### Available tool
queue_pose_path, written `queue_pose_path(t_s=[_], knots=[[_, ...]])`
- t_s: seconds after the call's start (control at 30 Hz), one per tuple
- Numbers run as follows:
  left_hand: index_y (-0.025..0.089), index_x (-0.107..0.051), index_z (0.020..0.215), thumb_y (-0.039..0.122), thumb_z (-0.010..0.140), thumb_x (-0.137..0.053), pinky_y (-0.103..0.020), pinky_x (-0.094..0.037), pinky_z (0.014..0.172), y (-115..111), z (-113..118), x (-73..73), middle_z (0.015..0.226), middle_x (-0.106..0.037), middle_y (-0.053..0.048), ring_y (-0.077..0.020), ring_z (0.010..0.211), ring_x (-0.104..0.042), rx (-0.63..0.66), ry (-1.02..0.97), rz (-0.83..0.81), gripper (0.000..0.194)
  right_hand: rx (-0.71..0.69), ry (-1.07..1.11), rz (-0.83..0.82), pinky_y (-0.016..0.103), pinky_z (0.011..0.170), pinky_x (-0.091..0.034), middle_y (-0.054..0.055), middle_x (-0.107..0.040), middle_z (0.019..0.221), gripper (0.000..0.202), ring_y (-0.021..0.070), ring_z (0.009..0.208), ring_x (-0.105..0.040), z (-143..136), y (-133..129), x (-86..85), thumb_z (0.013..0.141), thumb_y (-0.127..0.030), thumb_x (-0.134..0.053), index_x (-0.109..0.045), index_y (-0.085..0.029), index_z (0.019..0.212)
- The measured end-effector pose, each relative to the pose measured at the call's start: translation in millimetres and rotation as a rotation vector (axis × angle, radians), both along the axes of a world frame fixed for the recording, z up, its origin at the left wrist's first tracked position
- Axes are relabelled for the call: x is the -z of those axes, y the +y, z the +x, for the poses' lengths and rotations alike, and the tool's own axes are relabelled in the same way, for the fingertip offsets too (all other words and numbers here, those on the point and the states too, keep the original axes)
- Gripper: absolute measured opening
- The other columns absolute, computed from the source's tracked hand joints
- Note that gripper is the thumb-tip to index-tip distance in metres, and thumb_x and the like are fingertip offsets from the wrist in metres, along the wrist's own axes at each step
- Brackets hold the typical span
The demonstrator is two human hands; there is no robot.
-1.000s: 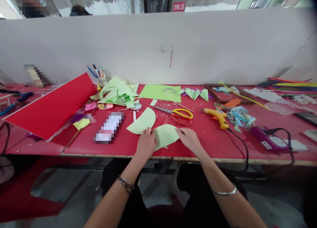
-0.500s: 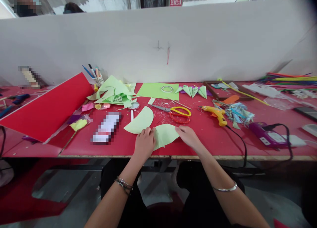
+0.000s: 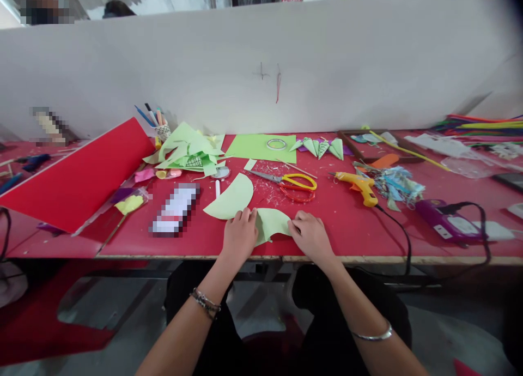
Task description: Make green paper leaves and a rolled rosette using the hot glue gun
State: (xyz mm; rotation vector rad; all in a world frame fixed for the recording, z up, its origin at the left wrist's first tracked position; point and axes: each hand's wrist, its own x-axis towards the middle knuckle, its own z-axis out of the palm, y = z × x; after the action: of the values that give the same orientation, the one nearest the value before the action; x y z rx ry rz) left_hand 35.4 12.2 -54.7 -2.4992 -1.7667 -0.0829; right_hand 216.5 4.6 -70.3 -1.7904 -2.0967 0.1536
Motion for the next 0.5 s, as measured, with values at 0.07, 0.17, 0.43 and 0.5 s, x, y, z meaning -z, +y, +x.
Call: queue_pose_path(t_s=[0.07,0.17,0.43,0.5], knots=[[0.014,-0.038,0.123,0.017,0.081,-0.04,-0.034,-0.042,0.073,0,1,-1.3,0.108,-0.048,-0.011,-0.0231,0.098,-0.046,-0.004,0.01,-0.006,0.043,0.015,-0.032,0.011,0.027,0.062,-0.026,0.003,-0.052,0.071,0.035,0.0133,0.068,-0.046,-2,-2,0.7,0.084,-0.027,-0.037,-0.056,-0.017,0.058],[0.014,-0.039,0.123,0.017,0.081,-0.041,-0.035,-0.041,0.072,-1,3,-3.0,0.109,-0.049,-0.012,-0.0238,0.097,-0.047,-0.021,0.019,-0.009,0.042,0.023,-0.039,0.009,0.027,0.062,-0.025,0.003,-0.053,0.072,0.034,0.0135,0.069,-0.046,-3,-4,1.0,0.085,-0.027,-0.037,-0.057,-0.017,0.059],[0.014,-0.041,0.121,0.016,0.081,-0.041,-0.032,-0.043,0.071,-2,8,-5.0,0.108,-0.05,-0.011,-0.022,0.094,-0.048,-0.036,0.07,0.005,0.041,0.084,-0.048,0.043,0.028,0.062,-0.025,0.004,-0.053,0.072,0.035,0.014,0.069,-0.046,0,-12,2.3,0.085,-0.026,-0.036,-0.057,-0.017,0.059],[0.013,-0.041,0.121,0.015,0.08,-0.041,-0.033,-0.043,0.07,-2,8,-4.5,0.108,-0.05,-0.011,-0.0227,0.095,-0.048,-0.025,0.078,0.013,0.041,0.088,-0.057,0.045,0.028,0.062,-0.026,0.004,-0.054,0.073,0.035,0.0141,0.069,-0.047,1,-13,2.2,0.086,-0.026,-0.036,-0.058,-0.017,0.06]])
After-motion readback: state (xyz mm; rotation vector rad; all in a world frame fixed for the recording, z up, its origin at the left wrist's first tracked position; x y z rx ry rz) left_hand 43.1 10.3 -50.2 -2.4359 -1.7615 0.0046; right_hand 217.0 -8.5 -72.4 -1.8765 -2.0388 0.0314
